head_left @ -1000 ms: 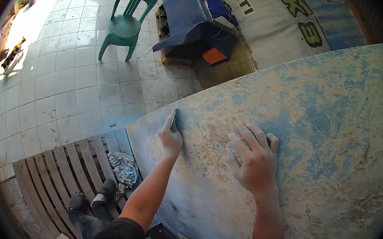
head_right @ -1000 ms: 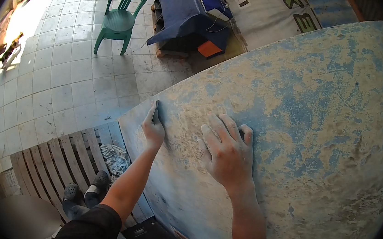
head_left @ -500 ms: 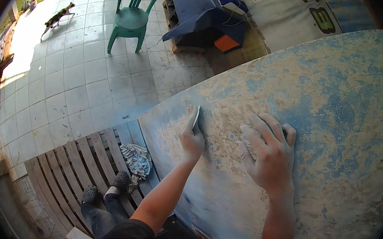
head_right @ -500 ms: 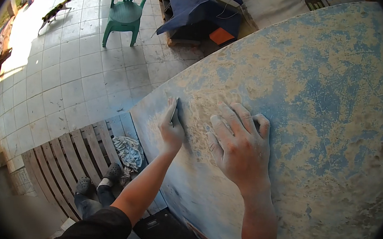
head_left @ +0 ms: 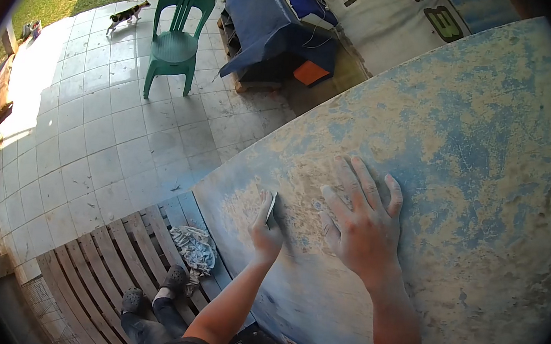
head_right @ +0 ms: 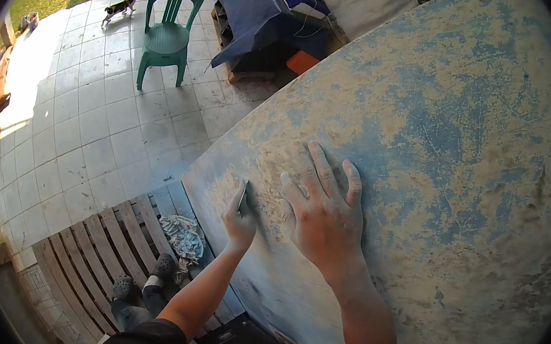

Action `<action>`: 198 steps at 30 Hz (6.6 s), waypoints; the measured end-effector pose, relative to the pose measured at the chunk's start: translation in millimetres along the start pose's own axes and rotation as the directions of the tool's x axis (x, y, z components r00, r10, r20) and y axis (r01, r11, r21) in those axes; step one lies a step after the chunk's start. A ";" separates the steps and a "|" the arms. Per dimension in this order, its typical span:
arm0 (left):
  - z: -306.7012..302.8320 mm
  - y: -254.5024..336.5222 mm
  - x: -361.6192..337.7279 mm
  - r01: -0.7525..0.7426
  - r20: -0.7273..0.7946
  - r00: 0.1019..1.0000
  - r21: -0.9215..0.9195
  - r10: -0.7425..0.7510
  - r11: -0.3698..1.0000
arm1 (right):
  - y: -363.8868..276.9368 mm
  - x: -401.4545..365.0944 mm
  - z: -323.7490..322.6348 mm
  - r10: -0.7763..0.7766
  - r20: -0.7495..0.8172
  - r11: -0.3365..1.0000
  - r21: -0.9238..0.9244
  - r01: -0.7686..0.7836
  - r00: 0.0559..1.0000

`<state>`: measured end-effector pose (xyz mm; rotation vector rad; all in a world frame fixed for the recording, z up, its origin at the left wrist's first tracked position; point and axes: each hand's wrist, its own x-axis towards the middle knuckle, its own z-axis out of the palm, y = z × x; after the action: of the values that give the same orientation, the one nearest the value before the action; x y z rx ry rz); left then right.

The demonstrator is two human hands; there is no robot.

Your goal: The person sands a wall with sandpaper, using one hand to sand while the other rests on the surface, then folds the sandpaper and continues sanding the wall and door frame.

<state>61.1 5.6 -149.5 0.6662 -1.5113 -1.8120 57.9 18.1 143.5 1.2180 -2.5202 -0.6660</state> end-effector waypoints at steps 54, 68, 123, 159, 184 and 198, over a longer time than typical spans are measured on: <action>-1.3 24.0 79.3 -0.095 -0.084 0.992 0.029 0.097 0.995 | -13.5 -7.0 6.6 0.027 0.061 0.999 -0.035 -0.025 0.998; -13.1 0.1 95.2 -0.178 -0.062 0.981 0.072 0.183 0.981 | -11.2 -7.2 3.7 0.027 0.082 0.999 -0.021 -0.026 0.996; 26.8 150.7 -3.3 0.064 0.083 0.995 -0.203 -0.048 0.977 | 40.9 -29.2 -46.0 -0.219 0.215 0.953 -0.161 0.255 0.952; 37.8 111.8 57.3 -0.162 0.188 0.969 0.003 0.159 0.987 | 60.1 13.4 -53.9 -0.369 0.116 0.848 -0.363 0.385 0.922; 18.2 60.6 75.2 -0.115 -0.001 0.993 -0.055 0.116 0.992 | 60.5 20.5 -53.6 -0.402 0.133 0.806 -0.417 0.419 0.906; 17.5 12.4 53.7 0.172 -0.101 0.979 -0.083 -0.180 0.982 | 57.0 18.8 -54.3 -0.376 0.134 0.827 -0.399 0.397 0.917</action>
<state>15.8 -25.7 -132.0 0.8708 -1.3440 -1.9199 31.1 18.6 219.9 1.5611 -2.0099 -1.2713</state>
